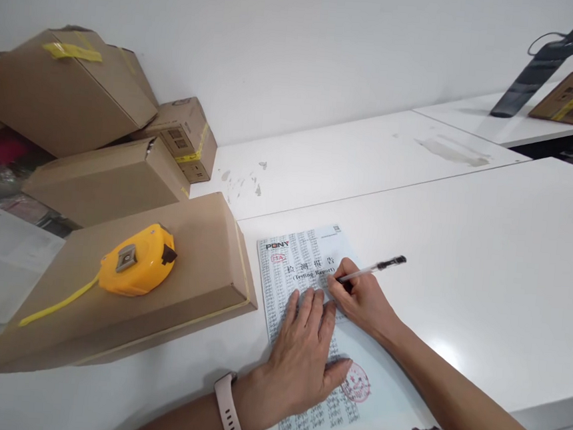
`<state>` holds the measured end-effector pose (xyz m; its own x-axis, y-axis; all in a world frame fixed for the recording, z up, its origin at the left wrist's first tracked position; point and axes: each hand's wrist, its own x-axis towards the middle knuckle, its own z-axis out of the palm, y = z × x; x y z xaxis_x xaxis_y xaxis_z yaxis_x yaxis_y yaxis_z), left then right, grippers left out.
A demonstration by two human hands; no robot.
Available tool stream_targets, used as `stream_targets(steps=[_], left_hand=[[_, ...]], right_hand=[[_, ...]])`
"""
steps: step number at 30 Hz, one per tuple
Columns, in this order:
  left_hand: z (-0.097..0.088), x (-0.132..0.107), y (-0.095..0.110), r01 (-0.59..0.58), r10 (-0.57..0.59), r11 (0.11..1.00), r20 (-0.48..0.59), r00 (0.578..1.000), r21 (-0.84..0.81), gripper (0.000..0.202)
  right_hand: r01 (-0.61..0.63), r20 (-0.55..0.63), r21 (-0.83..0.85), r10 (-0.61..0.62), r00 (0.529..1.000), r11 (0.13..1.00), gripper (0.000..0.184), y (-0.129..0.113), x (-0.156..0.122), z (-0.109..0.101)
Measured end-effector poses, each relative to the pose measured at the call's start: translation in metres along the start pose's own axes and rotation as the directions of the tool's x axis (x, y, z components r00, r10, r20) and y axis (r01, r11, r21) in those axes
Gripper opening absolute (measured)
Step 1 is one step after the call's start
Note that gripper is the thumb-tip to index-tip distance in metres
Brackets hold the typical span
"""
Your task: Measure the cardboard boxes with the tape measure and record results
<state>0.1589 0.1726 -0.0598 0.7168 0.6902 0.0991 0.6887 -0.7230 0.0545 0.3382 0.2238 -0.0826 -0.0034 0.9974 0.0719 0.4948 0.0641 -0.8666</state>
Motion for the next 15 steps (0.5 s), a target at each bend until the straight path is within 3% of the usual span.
stream_targets(steps=[15], left_hand=[[0.0030, -0.0004, 0.0002, 0.003, -0.003, 1.000, 0.000, 1.000, 0.009, 0.077]], right_hand=[[-0.001, -0.016, -0.012, 0.000, 1.000, 1.000, 0.028, -0.0007, 0.0003, 0.0001]])
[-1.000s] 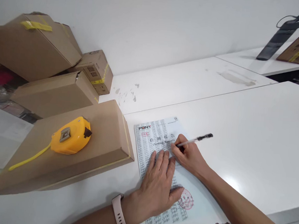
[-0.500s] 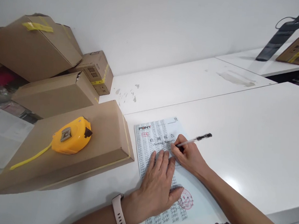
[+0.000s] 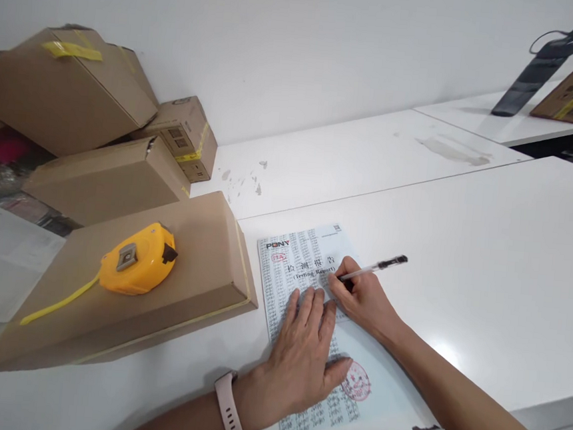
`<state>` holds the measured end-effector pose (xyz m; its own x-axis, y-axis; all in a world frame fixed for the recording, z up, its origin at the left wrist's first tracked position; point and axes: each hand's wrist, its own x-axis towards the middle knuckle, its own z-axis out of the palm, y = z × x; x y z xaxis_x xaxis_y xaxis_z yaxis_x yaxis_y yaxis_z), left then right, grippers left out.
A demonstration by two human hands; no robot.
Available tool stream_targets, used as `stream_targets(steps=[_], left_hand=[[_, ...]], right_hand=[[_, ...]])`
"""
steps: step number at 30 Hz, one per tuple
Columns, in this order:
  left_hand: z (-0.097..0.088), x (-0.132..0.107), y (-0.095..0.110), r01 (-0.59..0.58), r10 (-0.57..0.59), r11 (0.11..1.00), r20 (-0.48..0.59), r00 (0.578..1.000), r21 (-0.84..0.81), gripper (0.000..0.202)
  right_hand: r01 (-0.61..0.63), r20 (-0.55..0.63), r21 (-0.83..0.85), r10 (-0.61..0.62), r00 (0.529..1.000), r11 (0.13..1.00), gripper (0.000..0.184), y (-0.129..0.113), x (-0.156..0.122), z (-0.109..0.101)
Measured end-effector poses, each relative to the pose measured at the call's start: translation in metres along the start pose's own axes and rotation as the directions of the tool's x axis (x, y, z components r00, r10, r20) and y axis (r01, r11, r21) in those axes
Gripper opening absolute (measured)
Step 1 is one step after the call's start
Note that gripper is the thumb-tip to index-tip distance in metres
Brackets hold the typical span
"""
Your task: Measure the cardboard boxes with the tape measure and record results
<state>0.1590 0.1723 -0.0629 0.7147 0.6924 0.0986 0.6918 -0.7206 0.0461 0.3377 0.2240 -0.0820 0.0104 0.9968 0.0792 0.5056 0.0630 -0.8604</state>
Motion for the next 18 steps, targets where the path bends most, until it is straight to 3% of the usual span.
stream_targets(steps=[18], left_hand=[[-0.0035, 0.0006, -0.0008, -0.001, 0.001, 1.000, 0.024, 1.000, -0.021, 0.077]], right_hand=[[-0.002, -0.023, -0.029, 0.001, 1.000, 1.000, 0.026, -0.0017, -0.0002, -0.0014]])
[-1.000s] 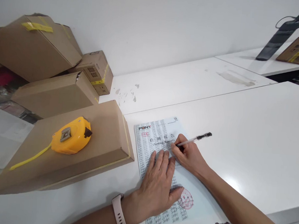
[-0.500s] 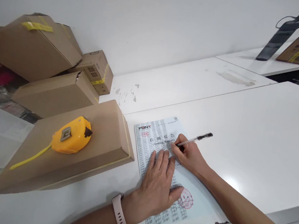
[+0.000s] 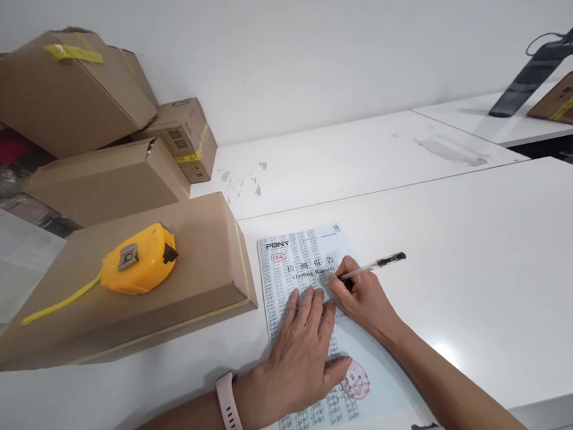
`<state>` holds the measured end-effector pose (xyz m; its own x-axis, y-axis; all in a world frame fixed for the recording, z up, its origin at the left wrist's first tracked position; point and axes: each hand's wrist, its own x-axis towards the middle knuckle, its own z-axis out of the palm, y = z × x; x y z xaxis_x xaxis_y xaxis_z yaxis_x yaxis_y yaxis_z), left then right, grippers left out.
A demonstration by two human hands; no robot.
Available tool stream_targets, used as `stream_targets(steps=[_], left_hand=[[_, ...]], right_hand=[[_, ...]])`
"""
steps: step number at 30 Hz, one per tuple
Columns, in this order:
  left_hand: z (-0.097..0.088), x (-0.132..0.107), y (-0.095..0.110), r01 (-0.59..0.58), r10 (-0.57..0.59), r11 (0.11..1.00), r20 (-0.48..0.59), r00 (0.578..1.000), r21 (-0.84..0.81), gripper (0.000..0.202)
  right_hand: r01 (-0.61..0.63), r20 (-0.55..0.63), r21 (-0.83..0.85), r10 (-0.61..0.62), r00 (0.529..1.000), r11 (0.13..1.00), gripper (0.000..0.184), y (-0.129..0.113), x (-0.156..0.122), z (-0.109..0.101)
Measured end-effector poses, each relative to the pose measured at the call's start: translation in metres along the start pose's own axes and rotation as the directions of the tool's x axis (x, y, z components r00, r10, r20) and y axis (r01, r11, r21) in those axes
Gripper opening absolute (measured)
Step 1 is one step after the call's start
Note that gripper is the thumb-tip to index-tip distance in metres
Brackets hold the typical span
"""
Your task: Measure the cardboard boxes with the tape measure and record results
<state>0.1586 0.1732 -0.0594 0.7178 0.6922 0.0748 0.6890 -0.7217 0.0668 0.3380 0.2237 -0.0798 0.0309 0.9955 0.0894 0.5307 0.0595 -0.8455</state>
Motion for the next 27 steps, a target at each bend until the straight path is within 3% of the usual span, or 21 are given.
stream_targets(steps=[27], left_hand=[[0.0009, 0.0003, 0.0000, 0.001, -0.001, 1.000, -0.004, 1.000, -0.005, 0.077]], right_hand=[[0.002, -0.019, -0.051, -0.003, 1.000, 0.999, 0.025, -0.0034, -0.0003, -0.0018]])
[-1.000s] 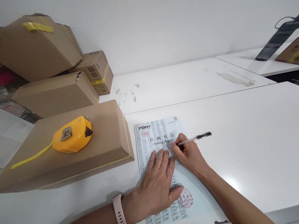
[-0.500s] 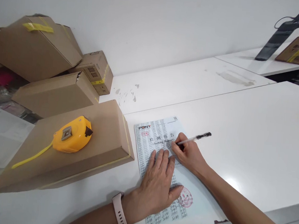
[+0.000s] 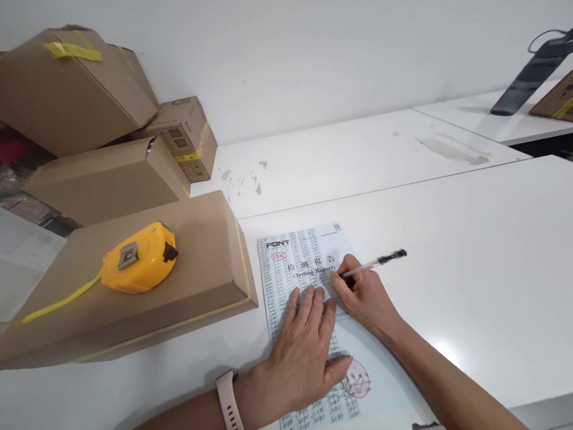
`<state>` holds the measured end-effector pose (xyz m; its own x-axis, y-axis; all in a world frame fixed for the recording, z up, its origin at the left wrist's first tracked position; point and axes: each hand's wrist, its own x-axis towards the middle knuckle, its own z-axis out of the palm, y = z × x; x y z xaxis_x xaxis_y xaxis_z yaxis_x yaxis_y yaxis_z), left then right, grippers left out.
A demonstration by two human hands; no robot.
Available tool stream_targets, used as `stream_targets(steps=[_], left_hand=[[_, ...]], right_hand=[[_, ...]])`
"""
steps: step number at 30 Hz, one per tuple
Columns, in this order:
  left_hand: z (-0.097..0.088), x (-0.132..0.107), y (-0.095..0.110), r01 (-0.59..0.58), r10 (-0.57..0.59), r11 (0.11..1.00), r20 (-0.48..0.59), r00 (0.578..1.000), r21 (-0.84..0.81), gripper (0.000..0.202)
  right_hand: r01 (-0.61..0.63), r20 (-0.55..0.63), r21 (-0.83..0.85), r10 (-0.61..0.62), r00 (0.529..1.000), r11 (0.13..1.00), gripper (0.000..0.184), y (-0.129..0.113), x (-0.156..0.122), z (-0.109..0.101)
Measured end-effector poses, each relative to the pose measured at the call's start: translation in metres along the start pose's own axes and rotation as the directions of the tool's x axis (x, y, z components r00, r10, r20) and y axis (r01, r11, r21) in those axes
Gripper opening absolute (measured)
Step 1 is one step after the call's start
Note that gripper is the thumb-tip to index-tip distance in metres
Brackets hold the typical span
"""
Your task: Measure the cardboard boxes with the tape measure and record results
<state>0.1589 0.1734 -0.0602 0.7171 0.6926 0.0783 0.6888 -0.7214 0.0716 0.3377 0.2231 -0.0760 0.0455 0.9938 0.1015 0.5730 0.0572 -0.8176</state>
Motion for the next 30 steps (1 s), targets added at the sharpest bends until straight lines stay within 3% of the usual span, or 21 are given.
stream_targets(steps=[30], left_hand=[[0.0002, 0.0001, 0.0002, -0.004, 0.004, 1.000, -0.021, 1.000, -0.004, 0.076]], right_hand=[[-0.029, -0.014, -0.052, 0.028, 1.000, 0.998, 0.025, -0.0077, 0.0007, -0.0042]])
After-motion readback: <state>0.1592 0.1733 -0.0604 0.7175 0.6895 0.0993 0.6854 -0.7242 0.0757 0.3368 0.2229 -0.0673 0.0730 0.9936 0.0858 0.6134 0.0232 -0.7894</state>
